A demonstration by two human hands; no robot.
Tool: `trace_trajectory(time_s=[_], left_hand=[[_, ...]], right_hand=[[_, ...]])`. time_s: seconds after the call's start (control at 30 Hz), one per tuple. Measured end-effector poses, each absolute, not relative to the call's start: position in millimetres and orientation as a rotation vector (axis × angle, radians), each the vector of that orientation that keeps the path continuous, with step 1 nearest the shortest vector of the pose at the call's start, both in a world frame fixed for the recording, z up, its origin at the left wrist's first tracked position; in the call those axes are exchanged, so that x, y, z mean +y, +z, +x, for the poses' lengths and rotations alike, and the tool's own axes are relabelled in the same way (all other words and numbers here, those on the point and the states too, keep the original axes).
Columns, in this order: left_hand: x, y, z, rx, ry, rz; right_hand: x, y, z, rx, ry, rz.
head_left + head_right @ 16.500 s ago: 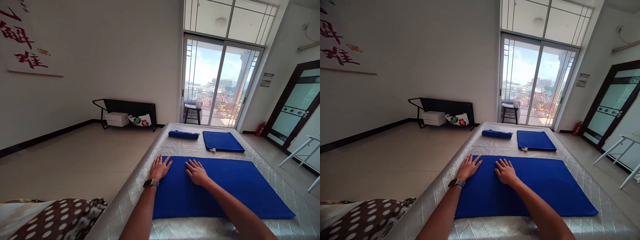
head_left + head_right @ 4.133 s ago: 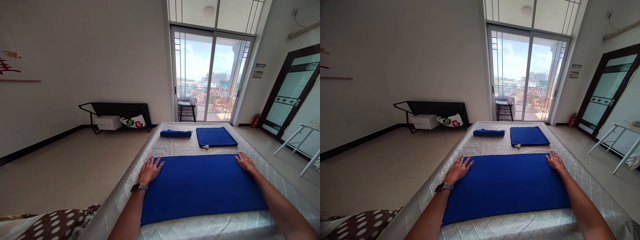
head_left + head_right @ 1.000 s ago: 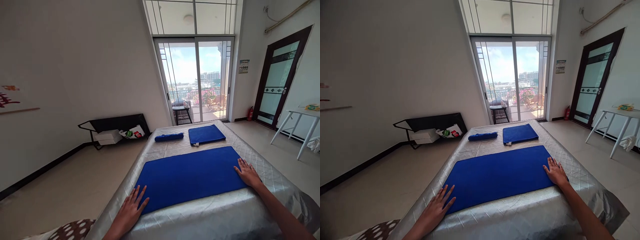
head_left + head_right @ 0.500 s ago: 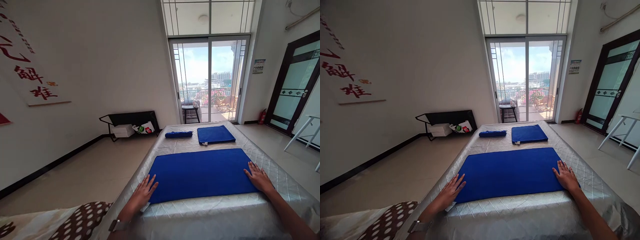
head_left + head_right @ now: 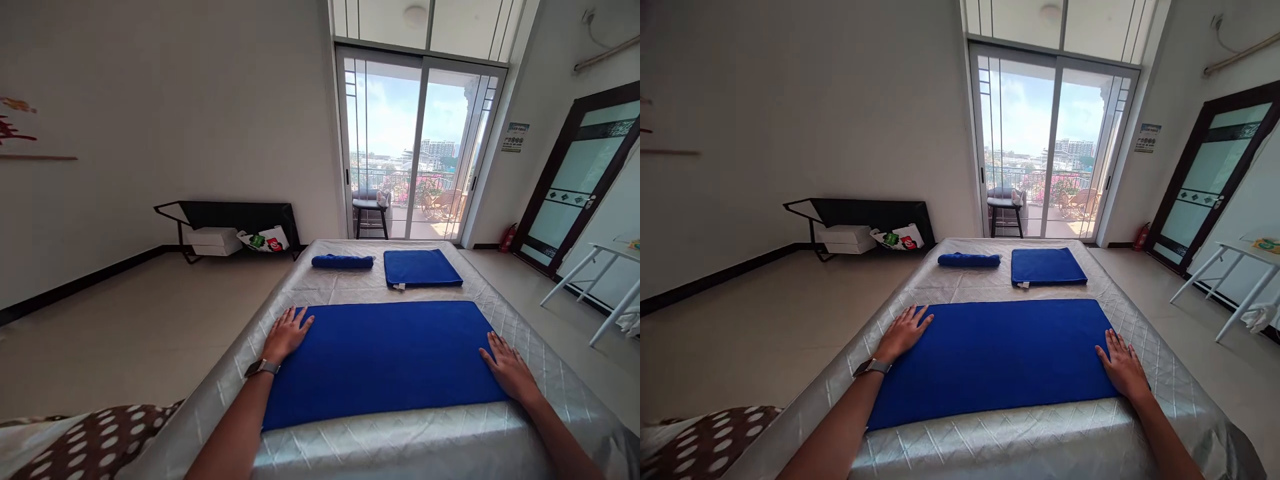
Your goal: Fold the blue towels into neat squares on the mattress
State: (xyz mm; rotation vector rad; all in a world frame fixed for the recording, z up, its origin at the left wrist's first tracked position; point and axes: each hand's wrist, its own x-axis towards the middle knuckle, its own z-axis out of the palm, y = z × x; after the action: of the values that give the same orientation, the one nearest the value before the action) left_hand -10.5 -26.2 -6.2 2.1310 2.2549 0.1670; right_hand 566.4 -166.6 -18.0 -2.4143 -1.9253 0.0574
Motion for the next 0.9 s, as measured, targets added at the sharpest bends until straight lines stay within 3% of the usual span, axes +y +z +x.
trace_trajectory(time_s=[0.3, 0.63, 0.77, 0.9], left_hand=[[-24, -25, -20, 2.295, 0.260, 2.136], [-29, -14, -22, 2.301, 0.037, 2.380], [-28, 12, 27, 2.302, 0.232, 2.468], [-35, 36, 138, 1.949, 0.458, 2.543]], right_hand=[[-175, 6, 549, -1.880, 0.078, -2.446], [-233, 56, 566, -1.423, -0.016, -2.670], [-247, 65, 567, -1.247, 0.253, -2.690], [-246, 66, 561, -1.251, 0.354, -2.655]])
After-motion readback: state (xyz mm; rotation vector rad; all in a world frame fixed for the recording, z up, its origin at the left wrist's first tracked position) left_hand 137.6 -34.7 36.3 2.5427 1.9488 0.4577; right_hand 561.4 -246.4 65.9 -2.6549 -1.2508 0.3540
